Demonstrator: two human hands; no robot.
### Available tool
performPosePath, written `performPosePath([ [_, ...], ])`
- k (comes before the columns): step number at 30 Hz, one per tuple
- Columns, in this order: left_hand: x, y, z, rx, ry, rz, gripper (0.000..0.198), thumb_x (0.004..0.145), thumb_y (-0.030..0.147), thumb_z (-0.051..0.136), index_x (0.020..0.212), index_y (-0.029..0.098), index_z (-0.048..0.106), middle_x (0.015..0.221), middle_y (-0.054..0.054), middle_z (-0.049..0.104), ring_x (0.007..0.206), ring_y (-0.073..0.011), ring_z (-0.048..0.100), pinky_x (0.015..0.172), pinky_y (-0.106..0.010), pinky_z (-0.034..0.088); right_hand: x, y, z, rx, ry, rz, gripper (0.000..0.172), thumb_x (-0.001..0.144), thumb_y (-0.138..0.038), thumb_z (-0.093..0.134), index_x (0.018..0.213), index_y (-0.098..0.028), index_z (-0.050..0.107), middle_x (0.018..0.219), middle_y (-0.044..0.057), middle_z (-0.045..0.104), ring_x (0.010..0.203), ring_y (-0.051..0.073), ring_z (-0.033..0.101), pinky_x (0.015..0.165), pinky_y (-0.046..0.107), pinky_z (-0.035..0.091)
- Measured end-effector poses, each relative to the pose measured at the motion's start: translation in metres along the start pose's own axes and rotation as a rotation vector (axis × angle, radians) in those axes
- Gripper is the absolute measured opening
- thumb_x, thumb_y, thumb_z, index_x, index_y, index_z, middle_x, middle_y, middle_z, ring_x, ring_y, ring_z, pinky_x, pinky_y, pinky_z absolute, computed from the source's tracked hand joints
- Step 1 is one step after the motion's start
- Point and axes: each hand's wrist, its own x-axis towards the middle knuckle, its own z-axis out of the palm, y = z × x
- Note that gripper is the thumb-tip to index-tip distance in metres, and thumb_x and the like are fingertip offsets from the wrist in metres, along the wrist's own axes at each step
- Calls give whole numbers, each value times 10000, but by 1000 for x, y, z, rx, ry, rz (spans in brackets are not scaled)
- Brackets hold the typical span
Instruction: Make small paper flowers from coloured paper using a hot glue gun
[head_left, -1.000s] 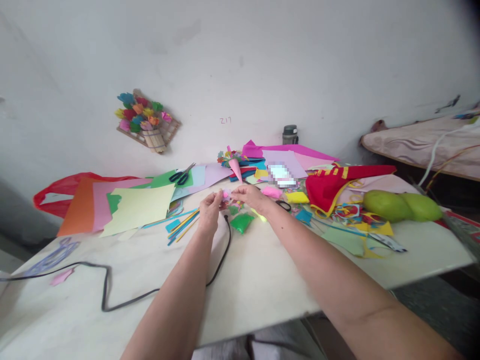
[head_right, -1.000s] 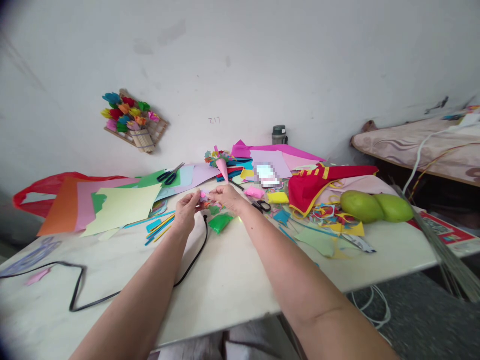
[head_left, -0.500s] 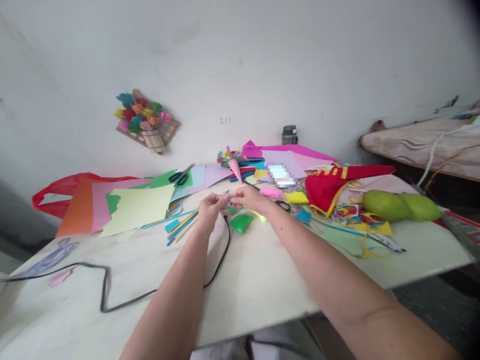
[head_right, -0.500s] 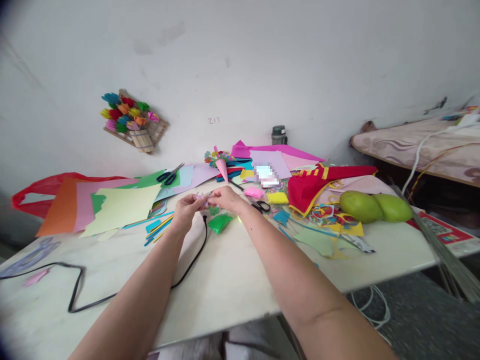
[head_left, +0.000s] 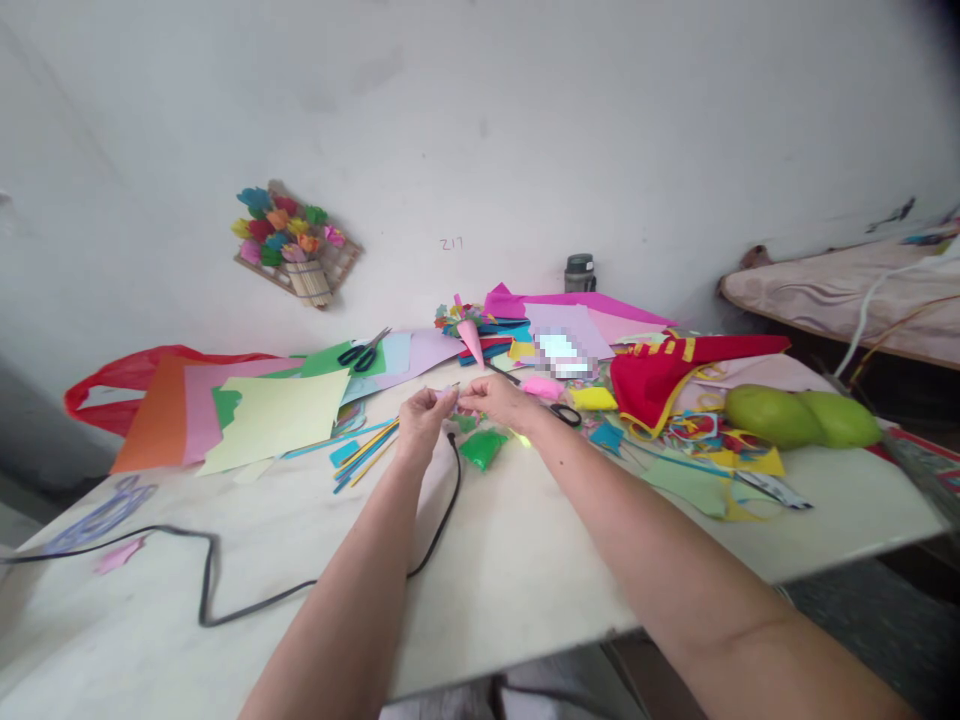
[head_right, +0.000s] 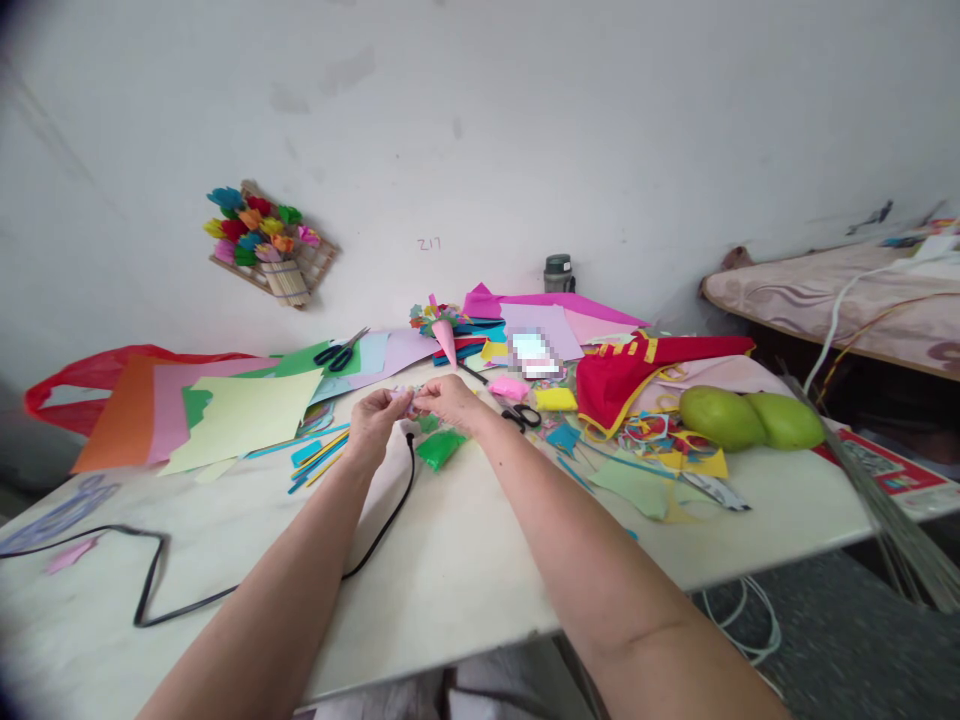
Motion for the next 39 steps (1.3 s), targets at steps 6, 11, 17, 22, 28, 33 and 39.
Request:
performPosePath([
  [6,0,-1,1,16,35,-1,327,595,443,657,571,144,530,507,3,567,492,-110,529,494,-218,367,-1,0,0,-3,7,-12,130,664,-220,589,576,-127,565,564,4,583,524,85,504,508,203,392],
  [11,0,1,1,-23,20,-33,339,591,456,659,596,138,541,519,7,559,492,-102,522,519,-222,398,2,4,0,17,6,-13,128,667,-232,595,597,-126,577,582,10,596,530,89,513,507,206,397],
  [17,-5,17,1,-80,-10,-79,447,668,565,524,601,123,554,540,-24,554,512,-109,518,546,-242,444,4,7,-1,61,-9,9,147,675,-261,606,639,-118,597,595,24,606,544,95,527,485,196,390],
  [22,-6,19,1,-106,-29,-100,359,616,472,633,563,130,539,537,-19,561,512,-104,518,572,-243,445,3,6,-2,55,-17,-4,126,669,-236,611,633,-115,605,611,32,617,564,100,539,513,204,413],
  [28,-4,14,0,-132,-18,-130,338,606,458,642,578,131,560,554,-21,573,524,-113,535,581,-255,448,4,9,-3,75,9,24,149,663,-266,618,666,-118,606,640,38,625,566,99,539,517,209,420],
  [33,-4,15,-2,-109,-37,-148,328,623,446,626,564,129,565,556,-23,568,521,-115,527,565,-250,445,3,7,-3,137,13,28,162,668,-278,608,653,-120,579,606,16,590,521,84,511,500,209,414],
  [39,-6,18,1,-84,-79,-127,318,599,436,653,553,133,565,500,2,520,483,-98,482,532,-234,424,2,4,-3,119,17,43,137,672,-256,597,634,-128,566,576,-4,566,510,78,500,513,205,413],
])
